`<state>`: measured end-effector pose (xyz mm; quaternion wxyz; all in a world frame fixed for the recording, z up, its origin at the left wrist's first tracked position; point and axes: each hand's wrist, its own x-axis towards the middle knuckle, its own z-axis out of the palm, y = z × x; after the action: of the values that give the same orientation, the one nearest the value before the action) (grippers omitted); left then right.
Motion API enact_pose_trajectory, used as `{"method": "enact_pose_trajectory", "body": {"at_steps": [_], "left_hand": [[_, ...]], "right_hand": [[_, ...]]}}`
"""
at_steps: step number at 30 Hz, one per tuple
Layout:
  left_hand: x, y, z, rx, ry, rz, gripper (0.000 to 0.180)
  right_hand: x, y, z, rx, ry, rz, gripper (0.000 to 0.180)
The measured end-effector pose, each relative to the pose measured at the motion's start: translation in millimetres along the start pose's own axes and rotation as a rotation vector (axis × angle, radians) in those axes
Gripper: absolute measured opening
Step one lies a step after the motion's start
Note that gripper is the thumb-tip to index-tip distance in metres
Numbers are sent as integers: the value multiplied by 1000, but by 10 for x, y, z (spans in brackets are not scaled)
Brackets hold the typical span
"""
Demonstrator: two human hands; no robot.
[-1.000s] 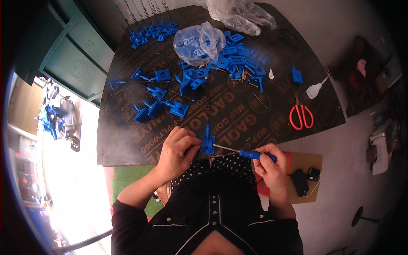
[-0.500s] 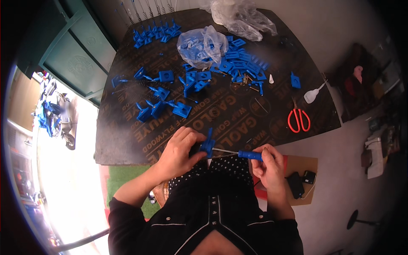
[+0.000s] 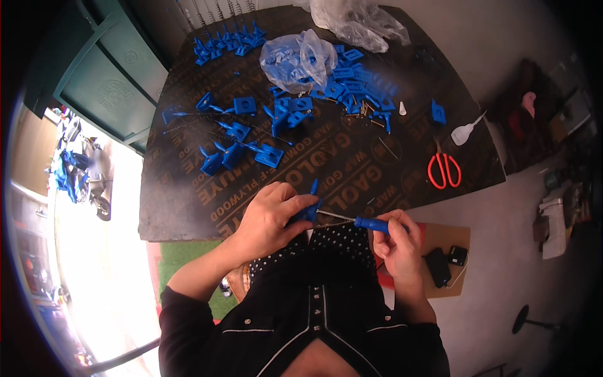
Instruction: The person assembles blue plastic connectors by inserting and tightening screws into them with a blue screwdriver.
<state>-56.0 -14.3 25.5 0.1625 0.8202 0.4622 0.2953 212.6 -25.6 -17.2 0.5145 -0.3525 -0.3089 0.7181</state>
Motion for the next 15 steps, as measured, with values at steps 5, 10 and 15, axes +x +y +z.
{"method": "enact_pose_trajectory", "body": {"at_steps": [5,10,15], "left_hand": [[0,-9,31,47,-20,1,46],[47,3,51,-11,21,-46,49],[54,18,44,13,-6,-45,48]], "right_hand": [[-39,74,-71,16,-25,-23,12],[-46,132,-165,115,0,-15,12],[-32,140,-163,155,-6,-1,13]]}}
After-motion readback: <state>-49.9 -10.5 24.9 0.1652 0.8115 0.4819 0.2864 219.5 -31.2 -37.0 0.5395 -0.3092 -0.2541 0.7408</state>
